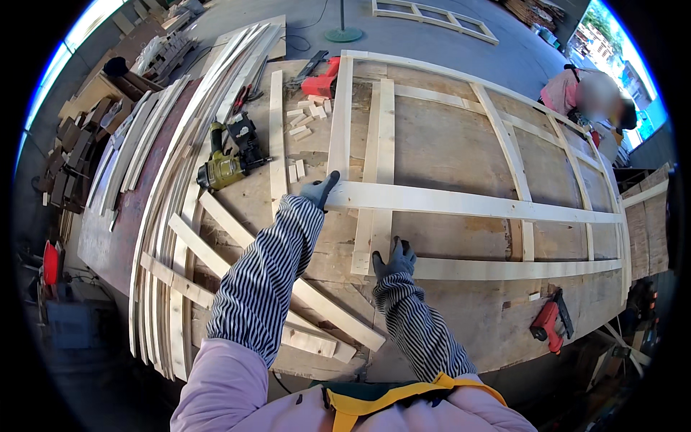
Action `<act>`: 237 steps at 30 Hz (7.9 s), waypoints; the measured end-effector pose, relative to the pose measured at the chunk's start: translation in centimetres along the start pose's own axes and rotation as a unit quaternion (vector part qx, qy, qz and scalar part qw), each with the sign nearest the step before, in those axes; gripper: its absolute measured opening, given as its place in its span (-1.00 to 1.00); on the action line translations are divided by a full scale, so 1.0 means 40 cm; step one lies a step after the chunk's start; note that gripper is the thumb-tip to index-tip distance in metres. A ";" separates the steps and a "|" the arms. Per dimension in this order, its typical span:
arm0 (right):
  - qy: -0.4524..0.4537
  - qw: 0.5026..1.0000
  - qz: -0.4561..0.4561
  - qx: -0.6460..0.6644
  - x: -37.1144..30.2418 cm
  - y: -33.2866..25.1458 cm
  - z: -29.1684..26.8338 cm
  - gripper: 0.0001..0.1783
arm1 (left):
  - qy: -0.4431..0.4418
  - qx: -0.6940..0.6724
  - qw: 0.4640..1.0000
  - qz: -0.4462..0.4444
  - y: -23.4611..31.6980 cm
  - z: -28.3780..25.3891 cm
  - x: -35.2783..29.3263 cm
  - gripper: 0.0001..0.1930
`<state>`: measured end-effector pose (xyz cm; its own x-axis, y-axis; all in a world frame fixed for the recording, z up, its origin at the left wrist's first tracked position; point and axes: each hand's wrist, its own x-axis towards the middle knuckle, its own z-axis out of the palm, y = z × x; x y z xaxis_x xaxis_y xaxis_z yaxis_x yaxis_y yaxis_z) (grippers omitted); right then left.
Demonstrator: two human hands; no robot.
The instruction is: The person assembles a wooden frame on a workbench by positioning planks and securing them with a red nail gun. They repeatedly align pieces and drive nails to join the structure while other workers move in the background.
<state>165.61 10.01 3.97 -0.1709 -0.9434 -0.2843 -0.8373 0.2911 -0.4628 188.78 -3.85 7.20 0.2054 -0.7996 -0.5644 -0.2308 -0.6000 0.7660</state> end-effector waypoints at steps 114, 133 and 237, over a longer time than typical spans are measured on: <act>-0.293 0.951 0.092 -0.038 -0.551 1.426 -0.508 -0.34 | 0.365 0.090 0.838 -0.396 -0.373 0.508 -0.720 0.21; -0.388 0.848 -0.319 -0.169 -0.449 0.324 -0.072 -0.06 | 0.380 -0.211 0.889 -0.146 -0.689 0.303 -0.810 0.02; -0.238 0.902 0.098 0.346 0.374 3.037 -1.754 -0.44 | -0.205 0.098 0.971 0.081 0.464 3.403 -1.038 -0.44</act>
<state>24.88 20.10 2.41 0.0990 -0.7360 -0.6697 -0.2617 0.6300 -0.7311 46.50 14.50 2.95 -0.2341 -0.8031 -0.5479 -0.4138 -0.4276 0.8037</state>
